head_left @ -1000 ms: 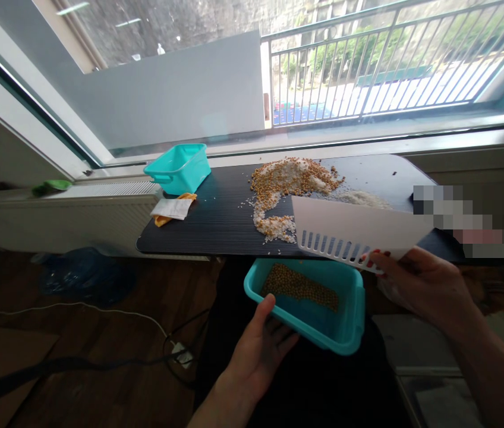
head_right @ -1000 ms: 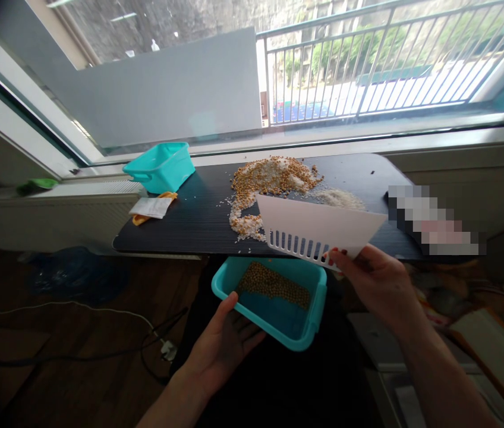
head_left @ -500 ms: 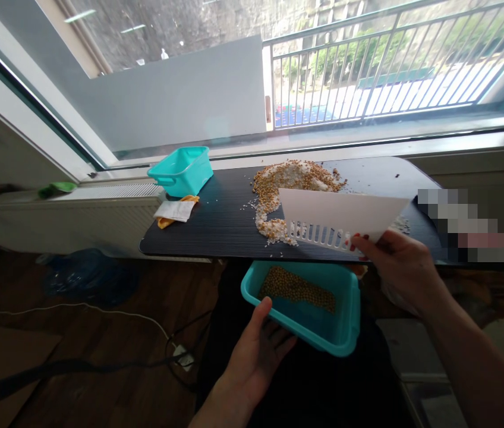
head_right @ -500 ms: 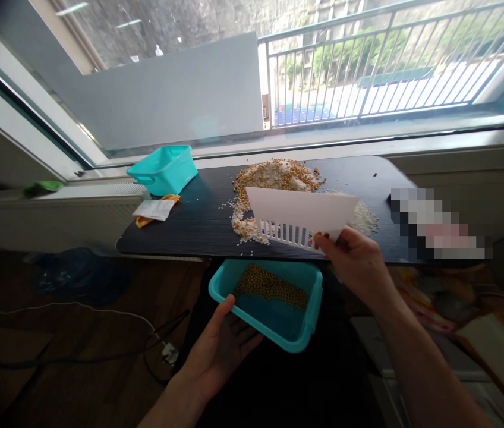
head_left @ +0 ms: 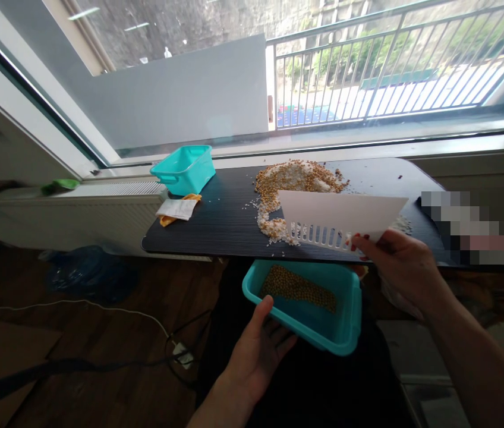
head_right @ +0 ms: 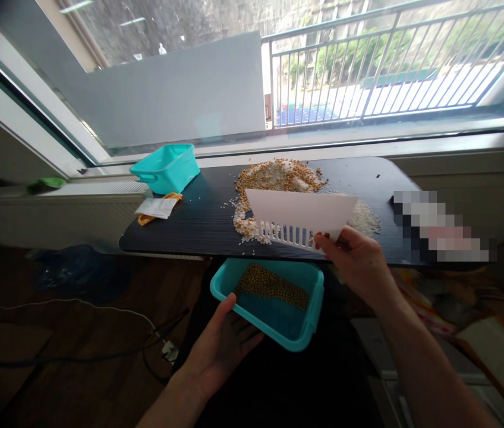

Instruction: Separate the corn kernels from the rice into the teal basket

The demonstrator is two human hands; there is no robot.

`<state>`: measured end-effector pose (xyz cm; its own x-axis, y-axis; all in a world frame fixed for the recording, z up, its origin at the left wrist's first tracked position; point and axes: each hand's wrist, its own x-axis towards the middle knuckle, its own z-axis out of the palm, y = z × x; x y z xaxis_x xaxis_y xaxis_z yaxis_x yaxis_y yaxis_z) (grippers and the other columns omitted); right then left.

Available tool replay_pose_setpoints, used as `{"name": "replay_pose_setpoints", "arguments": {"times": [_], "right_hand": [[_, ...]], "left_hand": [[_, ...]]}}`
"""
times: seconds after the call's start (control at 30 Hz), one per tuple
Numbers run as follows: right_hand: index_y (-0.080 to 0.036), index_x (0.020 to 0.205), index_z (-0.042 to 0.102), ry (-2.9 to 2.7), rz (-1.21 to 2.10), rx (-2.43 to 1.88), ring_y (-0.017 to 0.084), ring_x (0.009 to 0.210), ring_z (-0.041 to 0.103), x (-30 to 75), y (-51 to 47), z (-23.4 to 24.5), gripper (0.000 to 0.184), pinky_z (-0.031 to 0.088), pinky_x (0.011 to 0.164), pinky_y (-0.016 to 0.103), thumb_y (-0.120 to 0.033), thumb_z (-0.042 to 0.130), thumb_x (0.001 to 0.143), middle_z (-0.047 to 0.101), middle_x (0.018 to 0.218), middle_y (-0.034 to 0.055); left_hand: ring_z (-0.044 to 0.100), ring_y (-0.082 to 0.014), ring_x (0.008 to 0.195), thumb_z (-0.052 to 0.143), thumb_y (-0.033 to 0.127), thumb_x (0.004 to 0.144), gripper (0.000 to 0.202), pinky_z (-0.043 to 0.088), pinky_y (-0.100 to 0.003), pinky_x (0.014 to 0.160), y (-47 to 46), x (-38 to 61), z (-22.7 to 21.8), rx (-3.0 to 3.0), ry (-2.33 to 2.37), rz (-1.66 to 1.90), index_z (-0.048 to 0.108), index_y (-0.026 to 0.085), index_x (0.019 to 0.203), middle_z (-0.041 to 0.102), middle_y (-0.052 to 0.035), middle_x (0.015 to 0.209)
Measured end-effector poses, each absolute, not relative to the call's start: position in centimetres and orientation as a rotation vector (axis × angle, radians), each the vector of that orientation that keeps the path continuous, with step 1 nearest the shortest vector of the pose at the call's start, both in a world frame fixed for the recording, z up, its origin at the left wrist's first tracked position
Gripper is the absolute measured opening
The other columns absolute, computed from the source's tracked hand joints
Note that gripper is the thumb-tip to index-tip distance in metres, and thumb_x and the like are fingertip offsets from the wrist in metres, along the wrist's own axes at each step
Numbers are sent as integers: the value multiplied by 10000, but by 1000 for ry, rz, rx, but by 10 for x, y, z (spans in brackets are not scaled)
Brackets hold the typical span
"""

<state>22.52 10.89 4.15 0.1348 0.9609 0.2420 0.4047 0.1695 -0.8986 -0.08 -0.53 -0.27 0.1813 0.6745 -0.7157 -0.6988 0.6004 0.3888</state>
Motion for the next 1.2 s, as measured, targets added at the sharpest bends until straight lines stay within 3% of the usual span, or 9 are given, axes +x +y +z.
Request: {"name": "replay_pose_setpoints", "arguments": {"times": [0.3,0.5,0.8,1.2], "right_hand": [[-247,735,698,-1482,720,-1413,188,608,628,232,105,36,233,503,581,322,-479,702,715,704,692,14],[-275,646,680,-1495,723,-1399,188,600,613,222,104,47,231,495,562,311,-496,701,713,693,657,13],[-251,719,706,-1469,808,-1401,203,607,634,228,103,39,335,533,582,347,-579,719,654,718,703,29],[-248,710,716,-1346,868,-1378,217,601,657,214,90,47,326,566,586,357,-534,790,572,728,684,28]], "left_hand": [[606,-263,1129,580,482,846,533,450,-388,997,-4,-1,-3,-18,1002,977,542,153,1263,603,-146,1293],[619,-263,1110,593,486,836,545,452,-389,993,-4,-2,-1,-42,1002,962,547,142,1257,613,-157,1275],[614,-268,1129,581,474,848,551,451,-397,999,-3,-3,-1,-34,992,971,521,150,1290,606,-152,1297],[598,-275,1156,602,515,822,586,446,-388,991,-5,-4,-4,-1,989,994,541,154,1279,609,-153,1293]]}}
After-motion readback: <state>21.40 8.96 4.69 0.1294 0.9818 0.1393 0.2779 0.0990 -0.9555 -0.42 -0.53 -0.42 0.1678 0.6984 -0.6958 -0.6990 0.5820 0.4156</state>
